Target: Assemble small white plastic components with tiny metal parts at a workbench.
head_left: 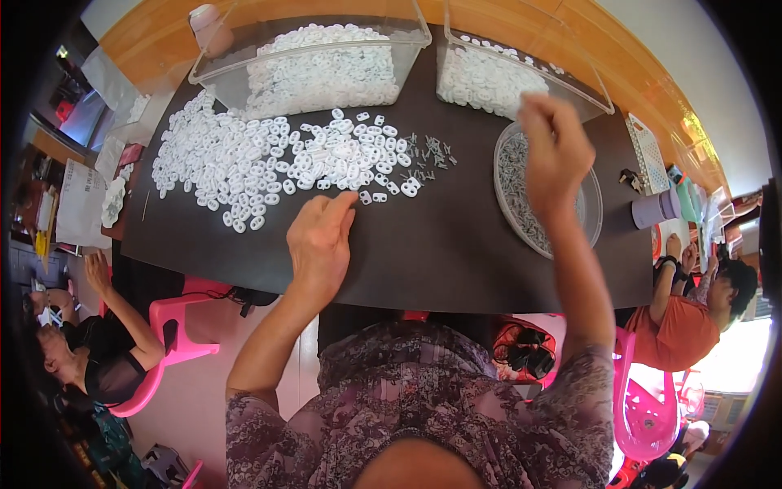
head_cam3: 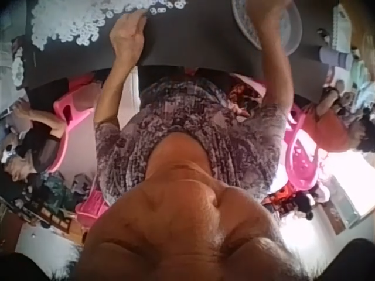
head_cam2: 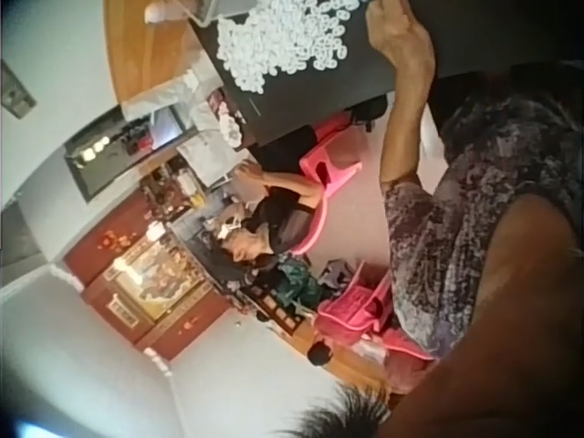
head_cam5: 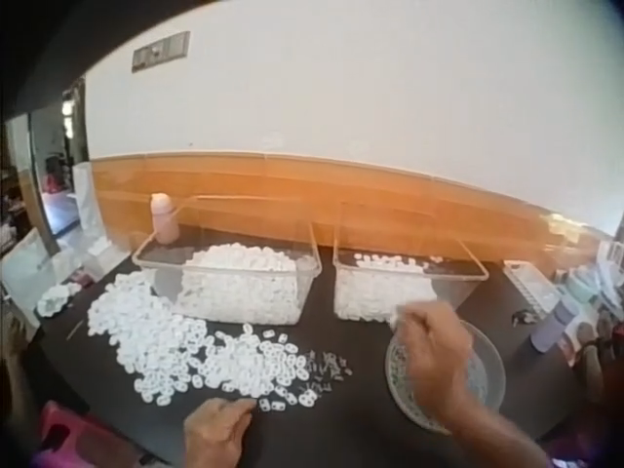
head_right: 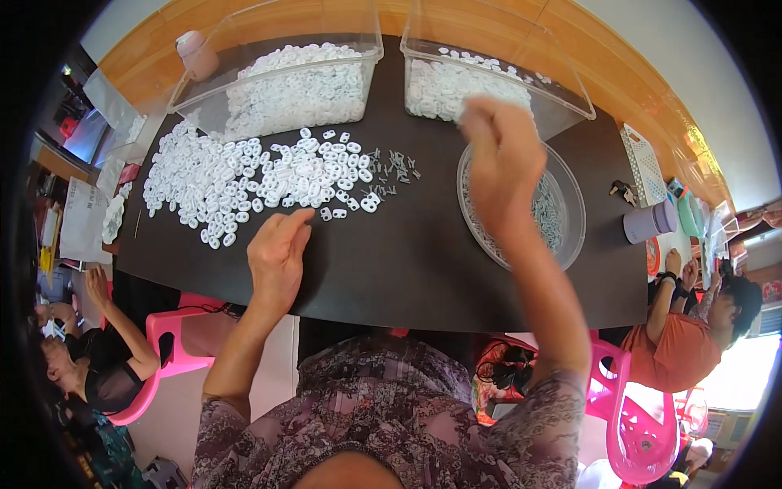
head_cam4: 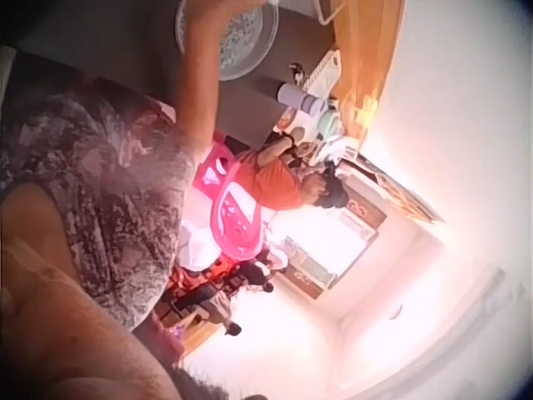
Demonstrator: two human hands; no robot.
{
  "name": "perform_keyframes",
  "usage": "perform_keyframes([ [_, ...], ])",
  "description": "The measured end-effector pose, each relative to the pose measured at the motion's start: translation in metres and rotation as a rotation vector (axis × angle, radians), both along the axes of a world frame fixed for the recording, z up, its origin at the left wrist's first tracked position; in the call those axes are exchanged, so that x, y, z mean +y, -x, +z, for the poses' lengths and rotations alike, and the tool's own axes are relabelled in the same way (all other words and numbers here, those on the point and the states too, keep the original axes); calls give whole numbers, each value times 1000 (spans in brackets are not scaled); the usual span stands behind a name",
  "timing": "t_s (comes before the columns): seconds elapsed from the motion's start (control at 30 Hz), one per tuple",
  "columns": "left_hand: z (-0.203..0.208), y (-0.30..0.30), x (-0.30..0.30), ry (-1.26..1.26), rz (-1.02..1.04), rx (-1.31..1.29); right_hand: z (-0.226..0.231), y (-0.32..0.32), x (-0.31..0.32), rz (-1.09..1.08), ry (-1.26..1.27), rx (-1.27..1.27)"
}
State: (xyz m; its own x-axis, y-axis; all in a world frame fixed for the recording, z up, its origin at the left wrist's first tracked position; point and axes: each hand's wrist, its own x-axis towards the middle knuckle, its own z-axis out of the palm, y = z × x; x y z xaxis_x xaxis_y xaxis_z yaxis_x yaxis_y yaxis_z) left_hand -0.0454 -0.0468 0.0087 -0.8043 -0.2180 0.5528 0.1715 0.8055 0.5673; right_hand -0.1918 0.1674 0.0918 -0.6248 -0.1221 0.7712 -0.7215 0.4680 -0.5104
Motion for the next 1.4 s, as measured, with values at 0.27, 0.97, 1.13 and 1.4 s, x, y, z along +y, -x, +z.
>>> perform_keyframes([
  [0.27, -8, 25, -1, 357, -83, -20, 30, 131, 15, -248, -390, 201],
  [0.97, -2, 22, -6, 402, -123, -185, -68, -11, -11, 310, -502, -77],
  [1.13, -1, 20, -8, 387, -126, -196, -82, -20, -22, 301, -538, -30],
  [1.4, -1, 19, -14, 308, -138, -238, -79, -24, -25, 245, -501, -9],
])
